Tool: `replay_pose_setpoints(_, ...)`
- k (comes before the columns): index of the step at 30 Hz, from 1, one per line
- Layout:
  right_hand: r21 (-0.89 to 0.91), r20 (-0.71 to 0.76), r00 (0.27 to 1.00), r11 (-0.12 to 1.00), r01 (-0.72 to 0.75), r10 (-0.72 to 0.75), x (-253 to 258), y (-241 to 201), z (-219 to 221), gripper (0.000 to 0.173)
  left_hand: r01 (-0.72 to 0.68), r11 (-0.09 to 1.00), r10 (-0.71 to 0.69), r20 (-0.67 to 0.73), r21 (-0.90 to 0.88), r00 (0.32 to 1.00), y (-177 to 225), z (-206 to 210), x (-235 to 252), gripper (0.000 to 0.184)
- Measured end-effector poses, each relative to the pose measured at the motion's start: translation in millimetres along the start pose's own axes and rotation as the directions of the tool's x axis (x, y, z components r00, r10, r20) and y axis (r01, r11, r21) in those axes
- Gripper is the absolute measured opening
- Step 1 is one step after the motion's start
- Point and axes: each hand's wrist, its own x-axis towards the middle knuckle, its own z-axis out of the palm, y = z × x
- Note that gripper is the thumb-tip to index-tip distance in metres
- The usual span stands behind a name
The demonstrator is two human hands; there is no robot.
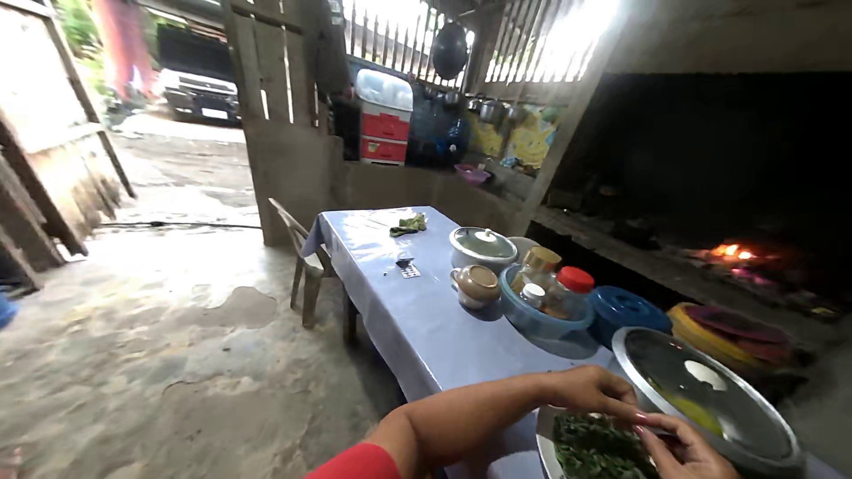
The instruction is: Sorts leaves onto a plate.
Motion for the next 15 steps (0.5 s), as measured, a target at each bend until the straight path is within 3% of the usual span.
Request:
replay_pose_setpoints(5, -0.033, -0.105, 0.993, 0.998, 0.049, -0.052, 2, 7, 4, 0.016, 0.044, 0.998, -0.042, 0.035, -0.046, 0.999, -2, -2, 2, 0.022)
replay_pose_setpoints(11, -0.049, -0.018, 0.986, 0.985, -0.168, 0.167, 7, -3, -9, 0.018, 0.089, 0.996, -0.088, 0.027, -0.023, 0.996, -16, 2, 9, 0.023)
replay_pose_setpoints(15, -0.054, -0.008, 0.979, 0.977, -0.204, 0.204, 8, 5, -19, 0.018, 0.101, 0.994, -0.1, 0.016, -0.044, 0.995, -22, 6, 13, 0.02)
